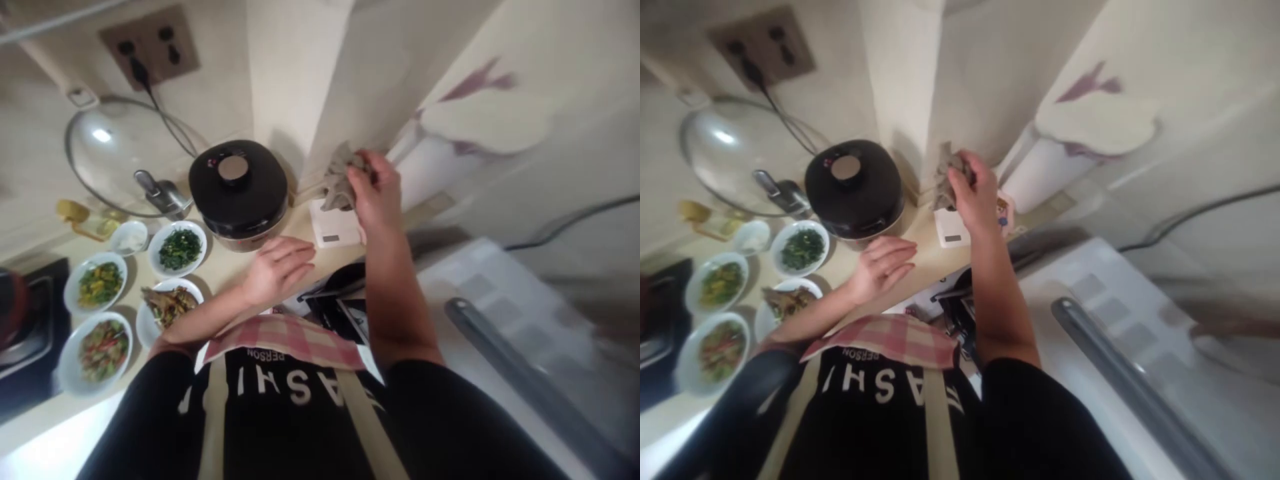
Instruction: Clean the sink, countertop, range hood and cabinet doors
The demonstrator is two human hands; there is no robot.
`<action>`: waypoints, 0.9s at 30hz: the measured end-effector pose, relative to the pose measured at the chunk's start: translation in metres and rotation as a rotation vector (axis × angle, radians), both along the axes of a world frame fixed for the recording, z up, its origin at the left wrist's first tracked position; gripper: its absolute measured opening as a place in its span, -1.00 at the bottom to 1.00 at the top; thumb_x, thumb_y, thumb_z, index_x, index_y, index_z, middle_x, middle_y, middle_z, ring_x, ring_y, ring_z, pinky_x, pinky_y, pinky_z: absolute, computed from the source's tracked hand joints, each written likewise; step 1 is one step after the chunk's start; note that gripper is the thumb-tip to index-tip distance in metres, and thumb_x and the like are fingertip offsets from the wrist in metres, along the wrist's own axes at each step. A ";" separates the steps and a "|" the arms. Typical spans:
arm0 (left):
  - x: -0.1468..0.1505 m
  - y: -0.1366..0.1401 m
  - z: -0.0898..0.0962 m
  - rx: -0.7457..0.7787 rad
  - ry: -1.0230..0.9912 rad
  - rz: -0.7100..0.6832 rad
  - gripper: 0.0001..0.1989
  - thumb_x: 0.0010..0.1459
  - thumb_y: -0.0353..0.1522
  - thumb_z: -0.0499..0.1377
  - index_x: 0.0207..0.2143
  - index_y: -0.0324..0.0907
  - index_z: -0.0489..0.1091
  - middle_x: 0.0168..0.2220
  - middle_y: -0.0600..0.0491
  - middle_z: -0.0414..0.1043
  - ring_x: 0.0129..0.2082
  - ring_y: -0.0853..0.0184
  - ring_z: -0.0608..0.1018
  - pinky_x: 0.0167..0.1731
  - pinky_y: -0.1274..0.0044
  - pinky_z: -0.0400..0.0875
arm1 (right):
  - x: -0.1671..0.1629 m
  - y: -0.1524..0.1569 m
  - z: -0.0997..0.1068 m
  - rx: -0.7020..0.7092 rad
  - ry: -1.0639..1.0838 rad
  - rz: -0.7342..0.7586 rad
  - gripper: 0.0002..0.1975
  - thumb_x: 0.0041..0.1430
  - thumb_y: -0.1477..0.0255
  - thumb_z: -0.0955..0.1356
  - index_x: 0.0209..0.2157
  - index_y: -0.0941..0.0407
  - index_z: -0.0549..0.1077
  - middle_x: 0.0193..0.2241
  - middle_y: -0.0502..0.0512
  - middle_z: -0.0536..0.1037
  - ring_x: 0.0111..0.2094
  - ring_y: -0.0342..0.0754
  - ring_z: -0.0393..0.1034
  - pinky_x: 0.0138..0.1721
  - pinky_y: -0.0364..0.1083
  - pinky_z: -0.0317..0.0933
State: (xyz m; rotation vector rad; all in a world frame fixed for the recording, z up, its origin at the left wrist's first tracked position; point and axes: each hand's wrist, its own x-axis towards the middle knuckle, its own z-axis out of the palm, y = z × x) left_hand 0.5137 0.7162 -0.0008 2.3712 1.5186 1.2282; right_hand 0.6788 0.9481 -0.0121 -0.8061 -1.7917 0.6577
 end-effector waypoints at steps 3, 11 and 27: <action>-0.045 -0.010 0.025 0.032 0.103 0.215 -0.67 0.52 -0.20 0.13 0.16 -0.11 0.56 0.20 -0.20 0.61 0.22 0.08 0.60 0.23 0.16 0.48 | -0.039 -0.024 0.013 0.148 -0.195 0.089 -0.57 0.52 0.18 0.28 0.26 0.02 0.50 0.21 0.24 0.54 0.27 0.19 0.44 0.32 0.29 0.37; -0.131 0.070 0.045 -0.086 0.313 0.452 -0.62 0.47 -0.33 0.13 0.26 -0.10 0.50 0.36 -0.16 0.48 0.40 0.02 0.45 0.40 0.13 0.30 | -0.097 -0.053 0.009 0.352 -0.735 0.292 -0.62 0.50 0.40 0.29 0.23 0.05 0.58 0.32 0.34 0.47 0.30 0.35 0.32 0.23 0.35 0.35; -0.149 0.084 0.028 -0.132 0.291 0.380 -0.60 0.54 -0.40 -0.03 0.12 -0.11 0.60 0.18 -0.05 0.62 0.25 0.20 0.58 0.29 0.31 0.46 | -0.244 0.100 0.014 0.330 -0.796 0.431 -0.60 0.45 0.56 0.24 0.13 0.09 0.61 0.27 0.21 0.55 0.26 0.15 0.37 0.35 0.23 0.26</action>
